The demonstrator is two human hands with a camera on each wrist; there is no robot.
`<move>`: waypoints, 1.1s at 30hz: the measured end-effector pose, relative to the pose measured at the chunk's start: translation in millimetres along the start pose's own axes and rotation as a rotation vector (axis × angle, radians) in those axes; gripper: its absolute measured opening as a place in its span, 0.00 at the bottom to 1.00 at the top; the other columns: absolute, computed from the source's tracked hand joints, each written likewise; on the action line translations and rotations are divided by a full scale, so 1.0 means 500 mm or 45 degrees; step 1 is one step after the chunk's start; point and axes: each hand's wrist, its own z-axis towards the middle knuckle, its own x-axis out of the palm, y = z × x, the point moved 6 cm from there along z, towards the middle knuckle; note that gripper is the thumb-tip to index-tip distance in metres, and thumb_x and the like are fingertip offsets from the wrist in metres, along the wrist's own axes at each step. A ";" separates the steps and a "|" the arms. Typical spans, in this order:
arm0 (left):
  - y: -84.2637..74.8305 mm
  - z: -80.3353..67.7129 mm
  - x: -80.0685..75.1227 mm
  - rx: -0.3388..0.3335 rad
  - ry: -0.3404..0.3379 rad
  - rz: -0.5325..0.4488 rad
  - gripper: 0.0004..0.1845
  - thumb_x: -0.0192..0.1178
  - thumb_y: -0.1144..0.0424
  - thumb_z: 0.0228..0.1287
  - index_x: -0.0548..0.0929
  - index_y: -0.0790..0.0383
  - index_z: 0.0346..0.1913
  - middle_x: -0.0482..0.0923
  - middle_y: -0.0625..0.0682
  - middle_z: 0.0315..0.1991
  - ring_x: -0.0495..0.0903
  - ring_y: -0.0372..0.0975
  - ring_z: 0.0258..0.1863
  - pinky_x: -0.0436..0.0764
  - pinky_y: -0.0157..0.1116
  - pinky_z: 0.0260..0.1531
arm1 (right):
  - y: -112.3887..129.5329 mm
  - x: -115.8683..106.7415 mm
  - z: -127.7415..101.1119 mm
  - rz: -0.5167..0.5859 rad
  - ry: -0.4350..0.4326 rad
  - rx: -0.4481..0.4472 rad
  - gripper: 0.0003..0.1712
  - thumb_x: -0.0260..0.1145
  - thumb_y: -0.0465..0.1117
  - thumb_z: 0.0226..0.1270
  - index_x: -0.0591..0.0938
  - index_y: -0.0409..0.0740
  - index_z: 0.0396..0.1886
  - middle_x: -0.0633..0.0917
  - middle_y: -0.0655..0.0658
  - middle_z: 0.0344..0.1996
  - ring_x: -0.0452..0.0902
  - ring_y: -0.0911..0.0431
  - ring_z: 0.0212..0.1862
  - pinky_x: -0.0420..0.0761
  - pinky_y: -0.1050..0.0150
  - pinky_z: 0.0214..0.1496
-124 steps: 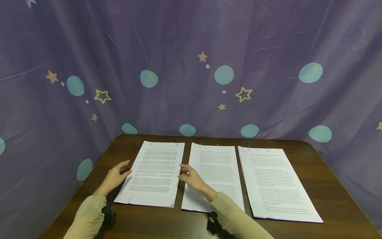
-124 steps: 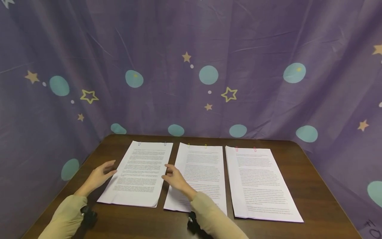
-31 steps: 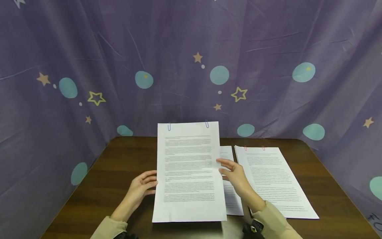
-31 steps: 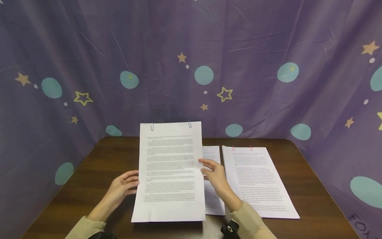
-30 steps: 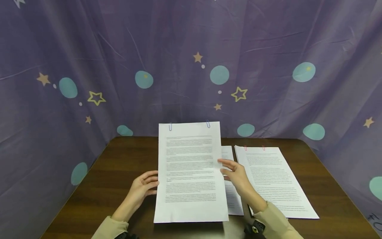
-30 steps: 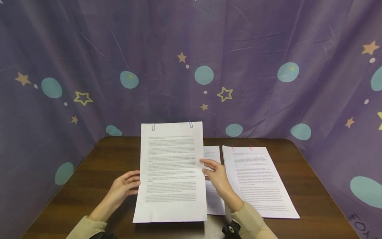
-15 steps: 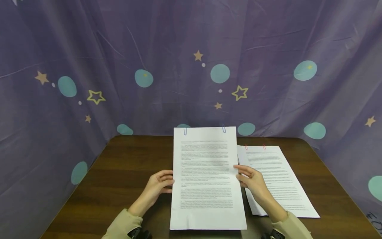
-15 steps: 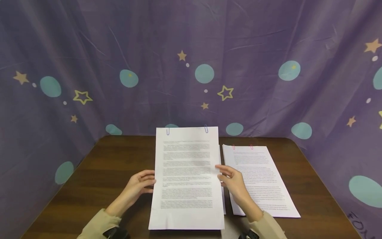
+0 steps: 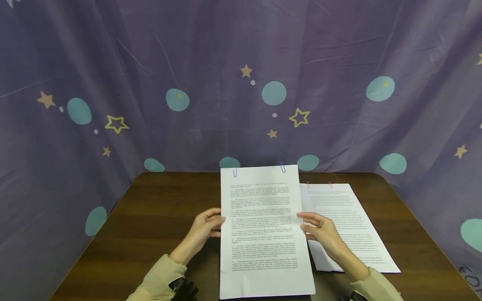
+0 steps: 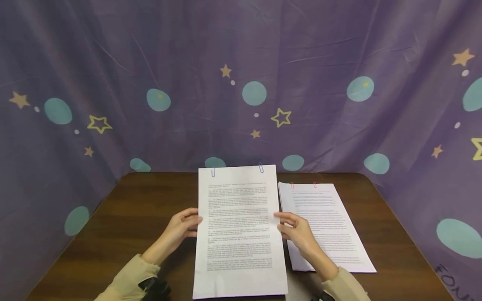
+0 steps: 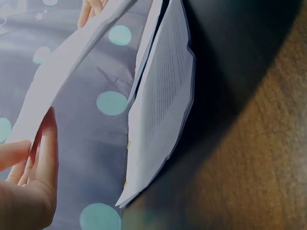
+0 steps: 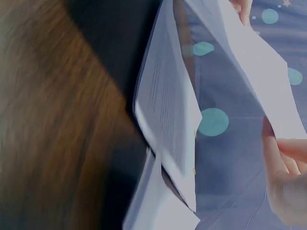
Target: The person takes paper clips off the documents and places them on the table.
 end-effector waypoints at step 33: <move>-0.019 0.008 0.013 0.076 -0.179 -0.021 0.10 0.54 0.77 0.56 0.73 0.77 0.41 0.80 0.52 0.25 0.76 0.34 0.17 0.75 0.27 0.15 | 0.341 -0.026 0.124 -0.828 0.038 -0.683 0.13 0.59 0.33 0.60 0.78 0.35 0.45 0.80 0.37 0.44 0.74 0.47 0.47 0.73 0.54 0.48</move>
